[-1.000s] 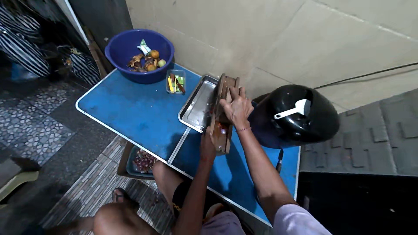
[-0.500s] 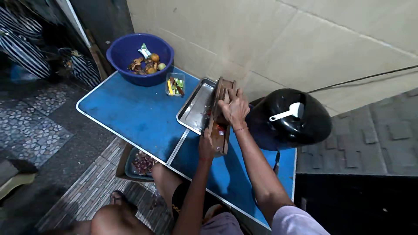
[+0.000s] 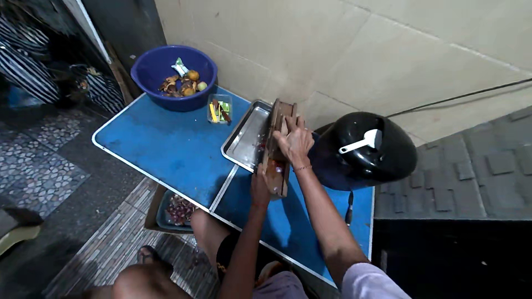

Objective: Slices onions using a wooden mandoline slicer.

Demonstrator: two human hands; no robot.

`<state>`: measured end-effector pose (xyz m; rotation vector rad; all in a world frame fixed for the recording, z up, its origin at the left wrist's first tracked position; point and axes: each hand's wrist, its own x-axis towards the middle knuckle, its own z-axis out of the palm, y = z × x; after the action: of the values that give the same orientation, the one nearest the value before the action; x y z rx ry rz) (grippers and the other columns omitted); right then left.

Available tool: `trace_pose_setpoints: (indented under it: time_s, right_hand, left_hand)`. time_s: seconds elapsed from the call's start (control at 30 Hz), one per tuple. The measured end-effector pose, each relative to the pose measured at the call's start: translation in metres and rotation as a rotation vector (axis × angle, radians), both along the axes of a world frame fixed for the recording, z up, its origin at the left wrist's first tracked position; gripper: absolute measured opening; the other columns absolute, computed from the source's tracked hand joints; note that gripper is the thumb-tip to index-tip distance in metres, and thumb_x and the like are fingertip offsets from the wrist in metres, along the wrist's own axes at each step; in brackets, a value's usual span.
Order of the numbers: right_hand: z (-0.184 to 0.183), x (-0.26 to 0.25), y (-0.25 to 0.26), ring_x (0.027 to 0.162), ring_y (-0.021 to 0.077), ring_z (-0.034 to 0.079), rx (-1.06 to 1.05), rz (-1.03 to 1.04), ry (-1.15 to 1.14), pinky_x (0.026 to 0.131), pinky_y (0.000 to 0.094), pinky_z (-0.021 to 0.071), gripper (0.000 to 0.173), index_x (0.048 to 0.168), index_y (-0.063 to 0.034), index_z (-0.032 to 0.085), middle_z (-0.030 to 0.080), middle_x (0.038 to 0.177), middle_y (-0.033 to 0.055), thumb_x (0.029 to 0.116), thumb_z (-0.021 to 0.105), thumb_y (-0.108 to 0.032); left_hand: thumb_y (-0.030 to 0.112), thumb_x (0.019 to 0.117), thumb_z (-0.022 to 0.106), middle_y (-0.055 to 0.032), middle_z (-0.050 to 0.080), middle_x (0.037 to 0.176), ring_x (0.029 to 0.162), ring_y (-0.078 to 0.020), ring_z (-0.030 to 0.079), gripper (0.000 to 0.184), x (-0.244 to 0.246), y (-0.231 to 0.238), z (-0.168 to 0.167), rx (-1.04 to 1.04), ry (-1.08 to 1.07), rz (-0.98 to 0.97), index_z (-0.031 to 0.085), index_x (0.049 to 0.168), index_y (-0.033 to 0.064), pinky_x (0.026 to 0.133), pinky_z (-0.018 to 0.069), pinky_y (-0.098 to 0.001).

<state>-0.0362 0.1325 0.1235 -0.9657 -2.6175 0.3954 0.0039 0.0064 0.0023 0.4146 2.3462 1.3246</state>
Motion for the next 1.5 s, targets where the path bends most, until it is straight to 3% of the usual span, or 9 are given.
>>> trace_pose_setpoints:
  time_s: [0.2, 0.33, 0.4, 0.47, 0.67, 0.93, 1.13, 1.33, 1.5]
  right_hand:
    - [0.004, -0.065, 0.036, 0.116, 0.0441, 0.062, 0.038, -0.089, -0.066, 0.085, 0.0644, 0.0507, 0.066, 0.139, -0.0227, 0.065, 0.054, 0.148, 0.0184, 0.0859, 0.064, -0.062]
    - [0.011, -0.031, 0.021, 0.12, 0.0468, 0.06, -0.002, -0.028, -0.037, 0.086, 0.0682, 0.0493, 0.067, 0.147, -0.0229, 0.058, 0.045, 0.158, 0.0167, 0.0897, 0.065, -0.057]
    - [0.009, 0.0, 0.003, 0.114, 0.0531, 0.059, -0.031, 0.022, 0.008, 0.077, 0.071, 0.0477, 0.066, 0.146, -0.0135, 0.058, 0.043, 0.156, 0.0233, 0.0916, 0.066, -0.051]
    - [0.0, 0.01, -0.004, 0.113, 0.052, 0.059, -0.014, -0.007, 0.029, 0.073, 0.0687, 0.0475, 0.066, 0.144, -0.0154, 0.059, 0.043, 0.158, 0.0207, 0.0894, 0.065, -0.051]
    - [0.001, -0.057, 0.04, 0.119, 0.046, 0.061, 0.036, -0.089, -0.036, 0.086, 0.067, 0.049, 0.067, 0.142, -0.0206, 0.062, 0.052, 0.15, 0.0185, 0.0876, 0.063, -0.06]
    - [0.002, 0.004, 0.004, 0.123, 0.0547, 0.052, -0.056, 0.017, -0.01, 0.077, 0.0717, 0.0463, 0.069, 0.15, -0.0165, 0.054, 0.036, 0.162, 0.0206, 0.0914, 0.064, -0.052]
    - [-0.003, -0.059, 0.052, 0.115, 0.0431, 0.062, 0.029, -0.109, -0.015, 0.085, 0.0654, 0.049, 0.065, 0.138, -0.0225, 0.066, 0.056, 0.146, 0.0169, 0.0857, 0.062, -0.06]
    - [0.005, -0.046, 0.042, 0.121, 0.0499, 0.058, -0.019, -0.034, -0.056, 0.086, 0.0689, 0.0481, 0.07, 0.145, -0.0196, 0.059, 0.046, 0.155, 0.0215, 0.0868, 0.069, -0.057]
    - [-0.002, -0.011, 0.013, 0.117, 0.0509, 0.058, -0.013, -0.039, -0.011, 0.078, 0.0687, 0.0477, 0.067, 0.146, -0.0218, 0.059, 0.044, 0.158, 0.0181, 0.0874, 0.067, -0.053]
  left_hand:
    - [0.016, 0.1095, 0.042, -0.0287, 0.053, 0.145, 0.131, -0.0403, 0.057, 0.049, -0.005, 0.002, -0.003, 0.0, 0.046, -0.019, 0.037, 0.155, -0.0015, 0.111, 0.0452, -0.0492]
    - [0.017, 0.1101, 0.04, -0.0295, 0.054, 0.142, 0.129, -0.0396, 0.058, 0.049, 0.0, -0.003, 0.002, -0.014, 0.023, -0.014, 0.037, 0.156, 0.002, 0.11, 0.0467, -0.0489]
    - [0.013, 0.1089, 0.042, -0.0302, 0.054, 0.142, 0.129, -0.0406, 0.057, 0.049, 0.003, -0.002, -0.003, -0.008, 0.021, -0.014, 0.038, 0.156, 0.0015, 0.11, 0.0465, -0.0497]
    - [0.009, 0.1068, 0.043, -0.0296, 0.053, 0.143, 0.129, -0.0406, 0.057, 0.051, 0.005, 0.0, -0.007, -0.013, 0.005, -0.016, 0.037, 0.157, 0.0036, 0.109, 0.0475, -0.0506]
    - [0.013, 0.109, 0.043, -0.0308, 0.053, 0.143, 0.129, -0.0417, 0.057, 0.05, 0.0, -0.001, -0.006, 0.017, 0.024, -0.008, 0.036, 0.157, 0.0026, 0.111, 0.0459, -0.0491]
    - [0.012, 0.1087, 0.04, -0.0293, 0.053, 0.142, 0.127, -0.0397, 0.058, 0.049, 0.005, -0.002, 0.0, 0.006, -0.02, -0.008, 0.037, 0.157, 0.0042, 0.107, 0.0485, -0.0494]
    - [0.013, 0.1094, 0.041, -0.0316, 0.055, 0.138, 0.124, -0.0417, 0.06, 0.049, 0.006, -0.001, -0.001, 0.024, -0.002, -0.006, 0.035, 0.157, 0.002, 0.106, 0.0498, -0.0494]
    - [0.012, 0.1096, 0.04, -0.0309, 0.053, 0.142, 0.128, -0.0396, 0.058, 0.046, 0.009, -0.006, 0.01, 0.096, 0.003, 0.036, 0.039, 0.153, -0.0031, 0.109, 0.0469, -0.0466]
    - [0.016, 0.1097, 0.041, -0.0301, 0.056, 0.137, 0.121, -0.0408, 0.062, 0.048, 0.005, 0.002, -0.002, 0.042, -0.026, 0.033, 0.039, 0.156, 0.0041, 0.103, 0.0512, -0.0504]
